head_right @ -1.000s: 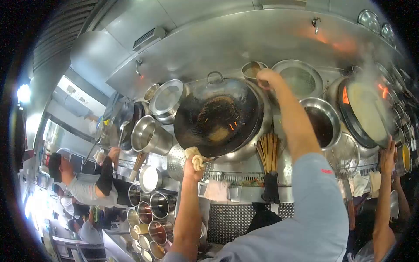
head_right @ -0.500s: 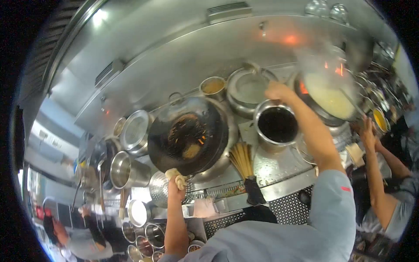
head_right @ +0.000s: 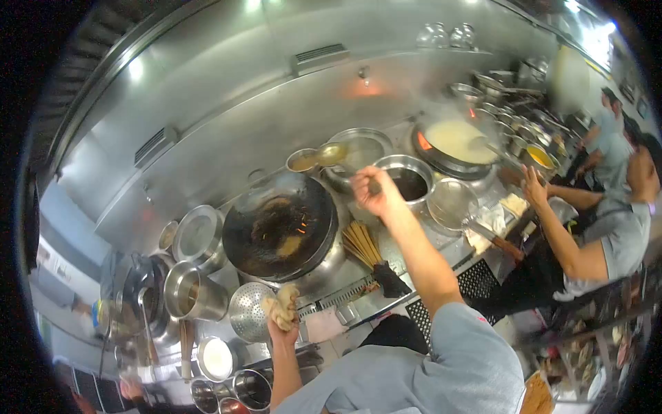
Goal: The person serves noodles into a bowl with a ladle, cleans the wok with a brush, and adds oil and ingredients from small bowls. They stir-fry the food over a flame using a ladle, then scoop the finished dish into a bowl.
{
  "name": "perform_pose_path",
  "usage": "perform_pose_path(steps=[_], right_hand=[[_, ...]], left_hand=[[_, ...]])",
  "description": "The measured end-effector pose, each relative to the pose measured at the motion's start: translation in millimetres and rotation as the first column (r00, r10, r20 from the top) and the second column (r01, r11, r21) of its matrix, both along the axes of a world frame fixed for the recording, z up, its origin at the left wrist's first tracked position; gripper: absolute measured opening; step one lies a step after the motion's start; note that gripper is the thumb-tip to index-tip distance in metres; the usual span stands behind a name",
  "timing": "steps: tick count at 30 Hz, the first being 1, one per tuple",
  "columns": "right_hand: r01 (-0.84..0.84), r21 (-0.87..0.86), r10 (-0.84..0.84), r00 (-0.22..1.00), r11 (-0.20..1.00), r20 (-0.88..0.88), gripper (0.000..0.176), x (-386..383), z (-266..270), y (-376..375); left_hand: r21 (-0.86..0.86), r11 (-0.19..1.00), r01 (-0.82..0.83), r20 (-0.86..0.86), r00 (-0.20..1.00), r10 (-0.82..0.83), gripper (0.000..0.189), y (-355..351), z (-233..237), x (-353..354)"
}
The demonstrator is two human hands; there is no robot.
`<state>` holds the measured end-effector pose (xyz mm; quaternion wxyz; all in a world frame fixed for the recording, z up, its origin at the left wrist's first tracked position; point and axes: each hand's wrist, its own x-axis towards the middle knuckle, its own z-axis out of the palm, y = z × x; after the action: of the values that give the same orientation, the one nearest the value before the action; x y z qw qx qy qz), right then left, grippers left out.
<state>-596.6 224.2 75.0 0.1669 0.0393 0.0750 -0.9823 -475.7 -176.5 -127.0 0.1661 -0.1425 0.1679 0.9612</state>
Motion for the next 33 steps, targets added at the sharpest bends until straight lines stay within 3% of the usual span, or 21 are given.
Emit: perform_pose_path(steps=[4, 7, 10, 12, 14, 15, 16, 17, 18, 19, 20, 22, 24, 25, 26, 27, 28, 29, 31, 32, 33], right_hand=[[0.053, 0.106, -0.055, 0.998, 0.993, 0.022, 0.013, 71, 4, -63], [0.02, 0.122, -0.024, 0.999, 0.992, 0.033, 0.014, 114, -2, -111], [0.039, 0.064, -0.046, 0.991, 0.997, 0.124, 0.011, 139, -21, -152], [0.056, 0.191, -0.096, 0.974, 0.98, 0.206, 0.025, 155, -36, -169], [-0.149, 0.803, 0.152, 0.986, 0.578, 0.074, 0.039, 174, -19, -144], [-0.16, 0.96, 0.292, 0.952, 0.228, 0.089, 0.046, 186, -16, -133], [-0.139, 0.983, 0.306, 0.947, 0.118, 0.097, 0.065, 174, -56, -116], [0.221, 0.874, 0.205, 0.968, -0.433, -0.144, 0.069, 166, -93, -102], [-0.071, 0.675, 0.017, 0.992, -0.735, 0.123, 0.073, 154, -138, -92], [-0.123, 0.167, -0.101, 0.985, -0.978, 0.137, 0.077, 155, -168, -89], [-0.131, 0.365, -0.015, 0.953, -0.922, 0.304, 0.073, 155, -194, -71], [-0.065, 0.555, 0.043, 0.983, -0.829, 0.18, 0.07, 152, -263, -41], [-0.016, 0.696, 0.097, 0.988, -0.717, 0.122, 0.076, 167, -202, -46], [-0.105, 0.915, 0.005, 0.993, -0.39, 0.116, 0.079, 174, -167, -48], [0.135, 0.991, -0.111, 0.985, -0.009, -0.135, 0.074, 166, -250, -17], [0.153, 0.89, -0.233, 0.971, 0.43, -0.055, 0.076, 173, -223, -13], [0.07, 0.747, -0.199, 0.976, 0.661, 0.084, 0.081, 184, -152, -28], [0.193, 0.713, -0.256, 0.966, 0.675, -0.019, 0.087, 172, -149, -23], [0.252, 0.932, -0.03, 0.967, 0.262, -0.253, 0.095, 128, -83, -11], [0.452, 0.89, 0.198, 0.88, -0.063, -0.433, 0.092, 96, -59, -9], [0.316, 0.923, 0.283, 0.926, -0.222, -0.249, 0.084, 78, -5, -36]], left_hand=[[0.036, 0.995, 0.096, -0.12, 0.989, -0.091, 0.061, 17, 32, 17], [0.027, 0.96, 0.279, -0.127, 0.954, -0.273, 0.064, 63, 134, 31], [0.096, 0.869, 0.486, -0.454, 0.798, -0.396, 0.063, 82, 128, 4], [0.212, 0.905, 0.368, -0.29, 0.909, -0.301, 0.06, 81, 114, -13], [0.093, 0.948, 0.303, -0.211, 0.937, -0.279, 0.058, 79, 112, -15], [0.098, 0.939, 0.329, -0.255, 0.921, -0.296, 0.059, 74, 123, -7], [0.105, 0.931, 0.349, -0.296, 0.905, -0.306, 0.06, 67, 138, 4], [0.112, 0.925, 0.363, -0.335, 0.89, -0.309, 0.061, 62, 145, 13], [0.089, 0.965, 0.245, -0.189, 0.956, -0.225, 0.059, 53, 143, 14], [0.182, 0.95, 0.255, -0.147, 0.962, -0.23, 0.054, 45, 137, 7], [0.178, 0.954, 0.242, -0.149, 0.965, -0.217, 0.053, 34, 132, 2], [0.112, 0.984, 0.142, -0.073, 0.988, -0.134, 0.053, 9, 129, 0], [0.074, 0.989, 0.127, -0.013, 0.992, -0.127, 0.055, -18, 127, 2], [0.099, 0.978, 0.181, -0.055, 0.983, -0.176, 0.056, -30, 125, 2], [0.154, 0.979, 0.133, -0.042, 0.991, -0.129, 0.058, -34, 127, 6], [0.201, 0.974, 0.102, -0.031, 0.995, -0.098, 0.059, -35, 128, 10], [0.176, 0.98, 0.088, -0.052, 0.995, -0.08, 0.062, -38, 123, 12], [0.199, 0.974, 0.109, -0.075, 0.993, -0.095, 0.062, -35, 125, 15], [0.178, 0.978, 0.108, -0.075, 0.993, -0.096, 0.062, -28, 118, 16], [0.182, 0.979, 0.087, -0.069, 0.995, -0.076, 0.062, -22, 116, 18], [0.186, 0.98, 0.07, -0.068, 0.996, -0.058, 0.061, -15, 115, 18]])
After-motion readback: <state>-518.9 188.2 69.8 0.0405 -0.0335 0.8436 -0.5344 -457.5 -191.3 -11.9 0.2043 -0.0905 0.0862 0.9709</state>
